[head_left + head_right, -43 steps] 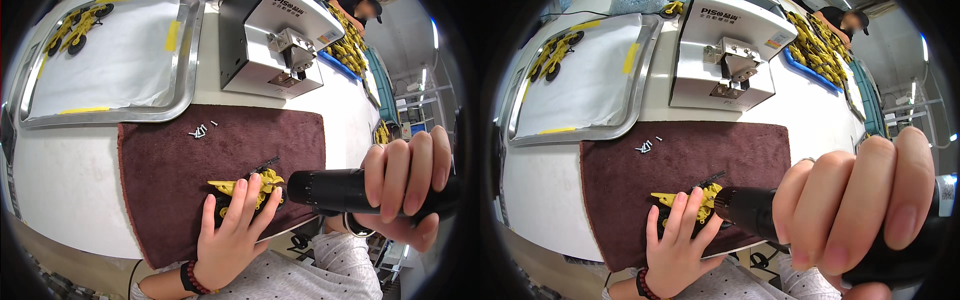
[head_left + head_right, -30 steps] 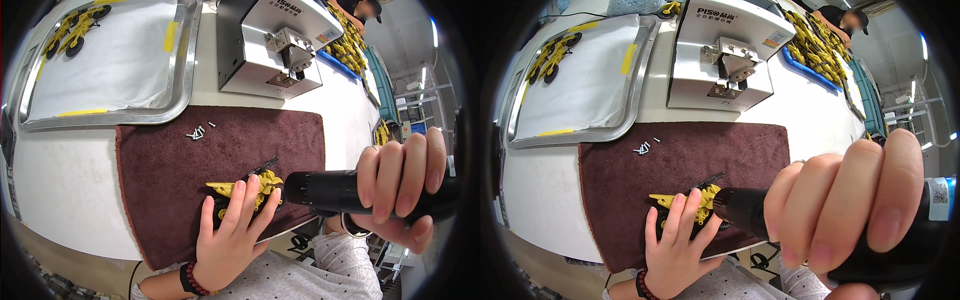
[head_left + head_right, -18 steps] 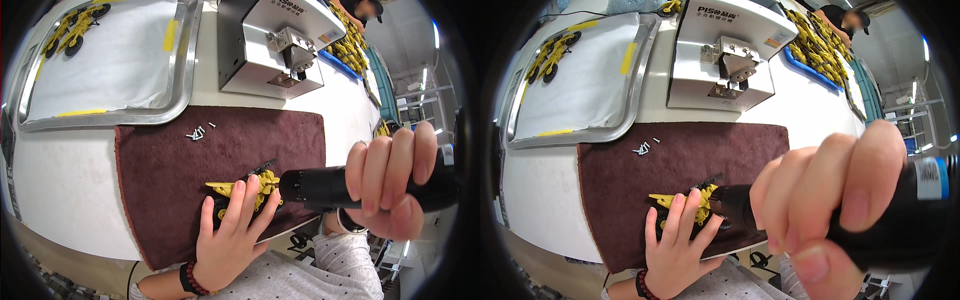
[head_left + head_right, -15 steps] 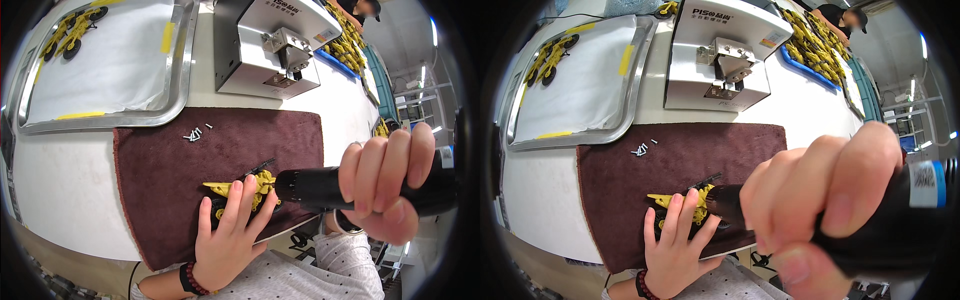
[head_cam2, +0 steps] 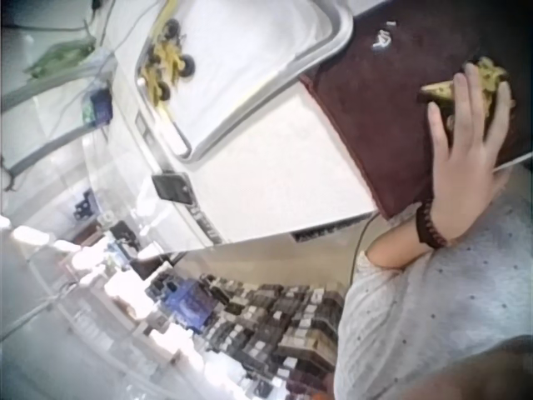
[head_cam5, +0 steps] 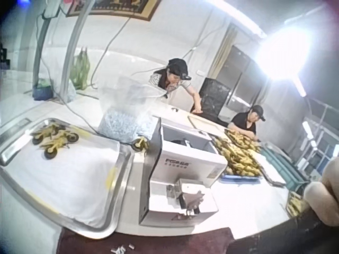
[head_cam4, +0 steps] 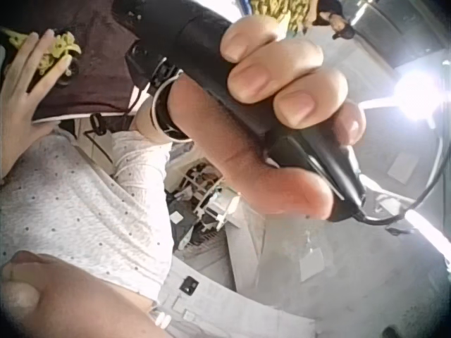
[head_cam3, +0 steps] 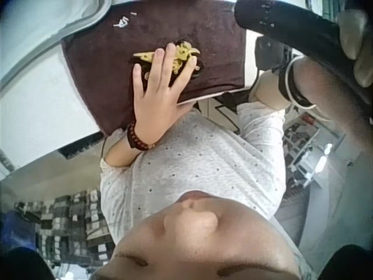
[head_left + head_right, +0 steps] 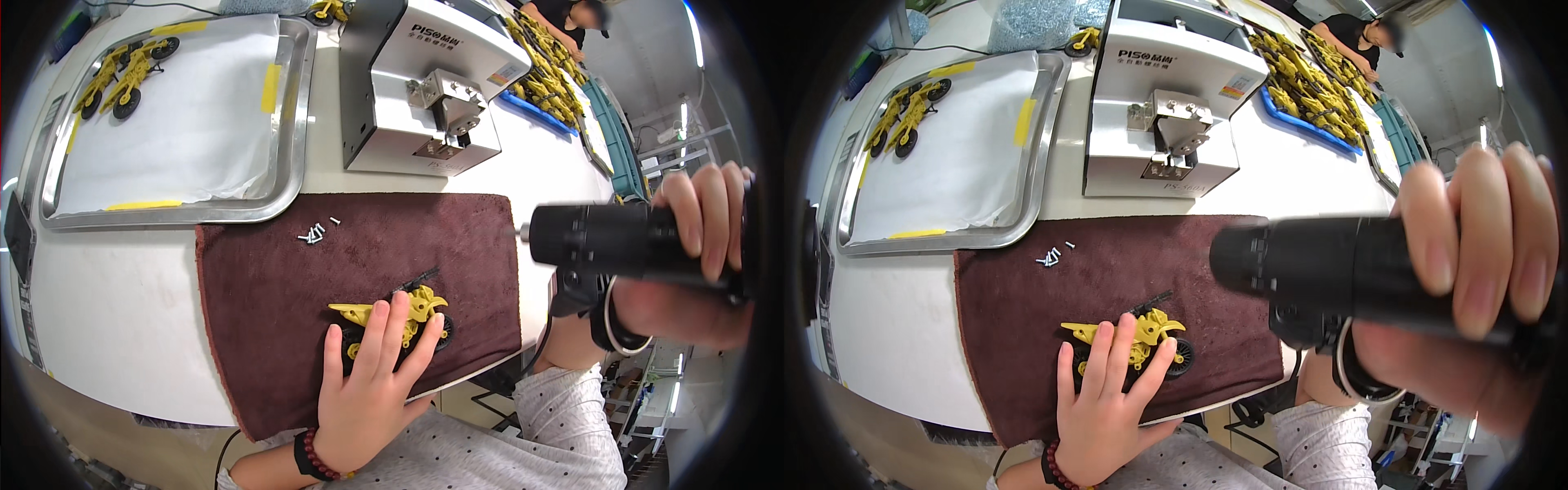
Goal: Using a power screwdriver to assemble small components of a yellow toy motorcycle on a workbench.
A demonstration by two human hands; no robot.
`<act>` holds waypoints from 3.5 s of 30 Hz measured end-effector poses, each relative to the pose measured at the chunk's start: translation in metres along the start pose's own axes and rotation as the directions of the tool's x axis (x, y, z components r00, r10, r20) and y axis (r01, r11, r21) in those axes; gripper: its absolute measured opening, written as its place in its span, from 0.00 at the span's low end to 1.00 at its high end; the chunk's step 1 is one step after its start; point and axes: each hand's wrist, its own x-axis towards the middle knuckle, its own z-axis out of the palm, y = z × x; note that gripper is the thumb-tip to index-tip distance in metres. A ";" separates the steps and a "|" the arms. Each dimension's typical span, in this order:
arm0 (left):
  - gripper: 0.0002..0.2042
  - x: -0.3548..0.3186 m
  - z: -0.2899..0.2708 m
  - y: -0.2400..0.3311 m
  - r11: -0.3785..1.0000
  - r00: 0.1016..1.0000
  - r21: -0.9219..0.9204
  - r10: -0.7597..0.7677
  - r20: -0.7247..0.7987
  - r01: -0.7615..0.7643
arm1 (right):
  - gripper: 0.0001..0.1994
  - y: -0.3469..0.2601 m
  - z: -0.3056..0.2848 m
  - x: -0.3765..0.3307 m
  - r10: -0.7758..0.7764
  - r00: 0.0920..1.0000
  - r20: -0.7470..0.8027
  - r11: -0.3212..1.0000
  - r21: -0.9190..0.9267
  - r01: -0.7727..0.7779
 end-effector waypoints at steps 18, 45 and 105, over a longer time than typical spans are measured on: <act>0.45 -0.009 -0.001 0.007 0.995 0.996 0.063 -0.084 0.020 0.082 | 0.08 0.063 -0.015 0.042 -0.072 0.985 -0.156 0.987 -0.151 0.048; 0.40 -0.009 0.001 0.008 0.996 0.996 -0.017 -0.084 -0.019 0.084 | 0.13 0.034 0.030 -0.013 0.143 0.987 -0.078 0.986 0.101 -0.135; 0.45 -0.012 0.010 0.006 0.994 0.991 0.051 -0.091 -0.098 0.097 | 0.21 0.030 0.040 -0.033 -0.063 0.997 -0.032 0.995 0.077 0.066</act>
